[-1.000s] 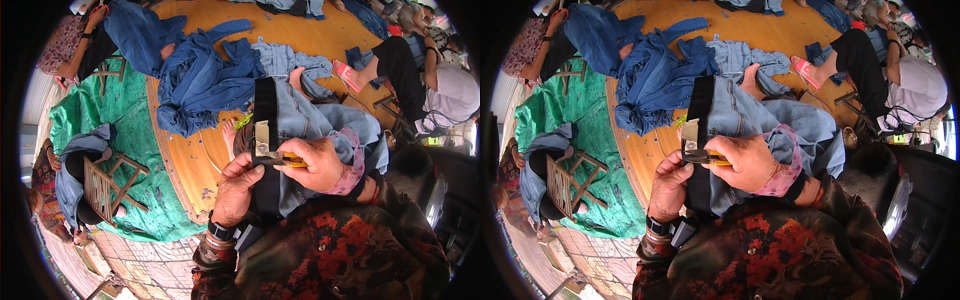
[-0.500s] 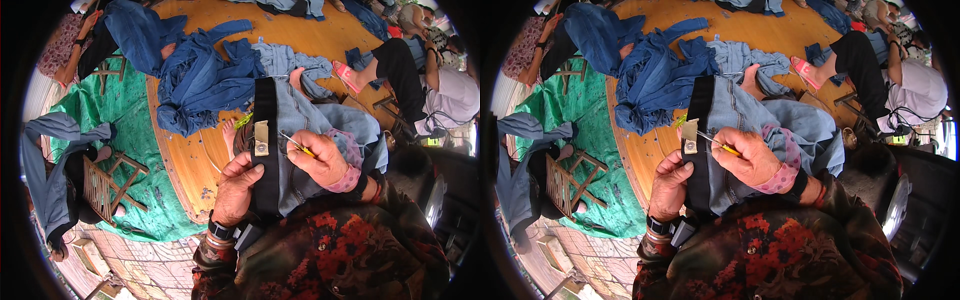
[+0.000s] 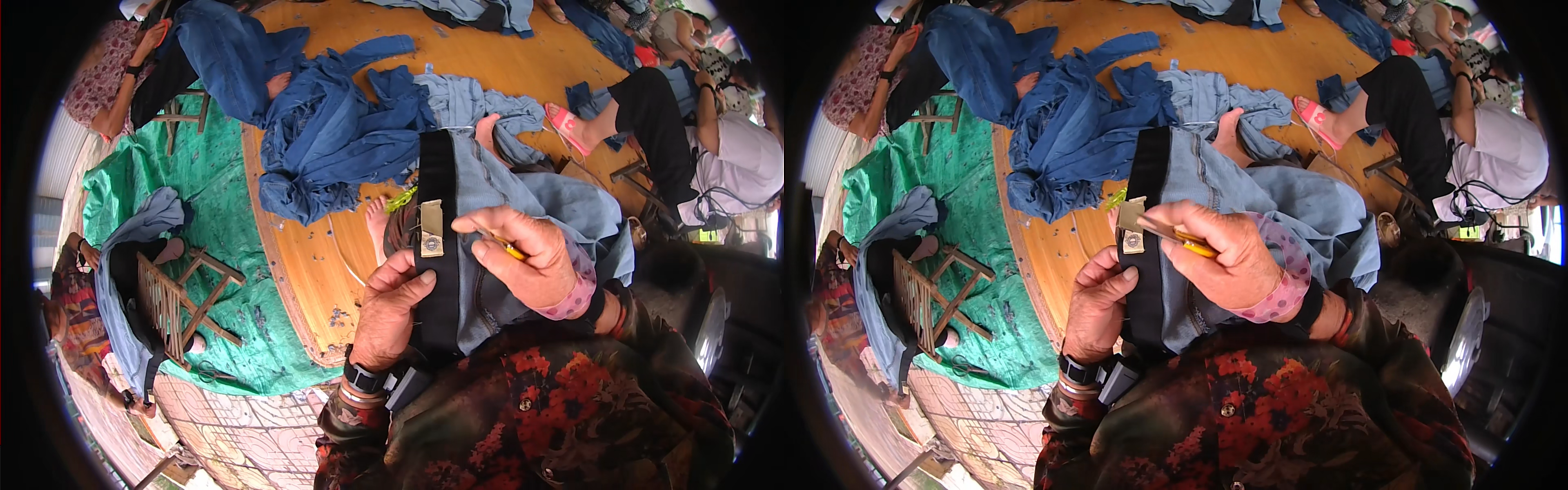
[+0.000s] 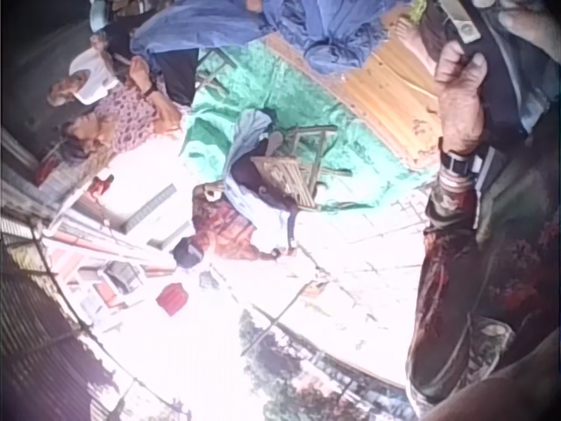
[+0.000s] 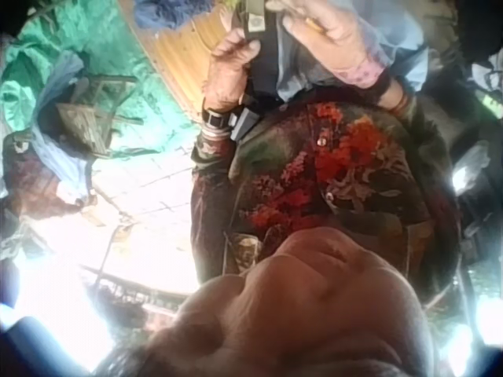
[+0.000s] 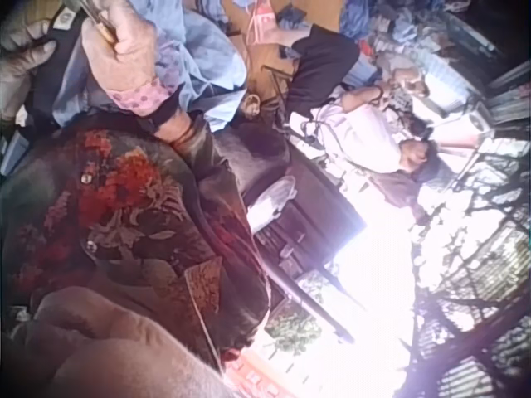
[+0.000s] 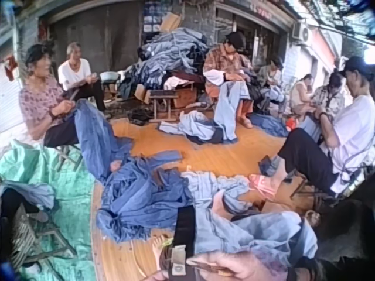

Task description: The person is using a small pair of thread snips to remove a leather brand tag and trim threads from a pair of denim jeans in an outdoor workshop.

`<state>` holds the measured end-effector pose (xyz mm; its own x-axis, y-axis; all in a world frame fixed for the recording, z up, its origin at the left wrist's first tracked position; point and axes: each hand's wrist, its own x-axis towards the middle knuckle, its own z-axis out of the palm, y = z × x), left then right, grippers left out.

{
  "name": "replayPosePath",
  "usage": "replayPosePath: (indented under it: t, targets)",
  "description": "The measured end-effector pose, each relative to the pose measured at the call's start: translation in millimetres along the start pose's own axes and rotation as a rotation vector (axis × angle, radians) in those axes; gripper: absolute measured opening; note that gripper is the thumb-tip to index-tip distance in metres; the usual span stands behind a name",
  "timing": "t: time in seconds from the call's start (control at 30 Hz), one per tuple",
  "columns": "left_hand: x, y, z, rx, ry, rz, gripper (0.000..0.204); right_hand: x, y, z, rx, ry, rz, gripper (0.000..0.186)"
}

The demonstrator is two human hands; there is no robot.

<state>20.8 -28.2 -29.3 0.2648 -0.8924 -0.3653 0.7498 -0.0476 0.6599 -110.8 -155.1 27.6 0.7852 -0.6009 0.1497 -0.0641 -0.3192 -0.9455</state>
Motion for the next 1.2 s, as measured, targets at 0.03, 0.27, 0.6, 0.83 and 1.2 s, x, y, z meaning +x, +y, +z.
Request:
replayPosePath:
  t: [0.03,0.27,0.6,0.83,1.2]
  targets:
    - [-0.7,1.4,1.4,0.019,0.010,-0.020,0.018,4.5,-1.2,-2.1,0.000,-0.002,-0.002,0.027]
    - [-2.1,6.9,10.8,0.217,0.000,0.053,0.016,22.2,0.5,17.5,-0.488,-0.044,0.041,0.037]
    - [12.2,17.8,20.1,0.007,0.074,-0.010,0.023,12.0,27.1,15.0,0.310,0.105,0.219,0.007]
    - [30.2,26.7,26.1,0.240,-0.026,-0.041,0.021,4.8,20.3,12.5,0.508,0.075,0.302,0.012]
    - [25.3,6.3,21.8,0.000,-0.035,-0.014,0.024,-12.4,23.1,4.0,0.664,0.095,0.439,0.010]
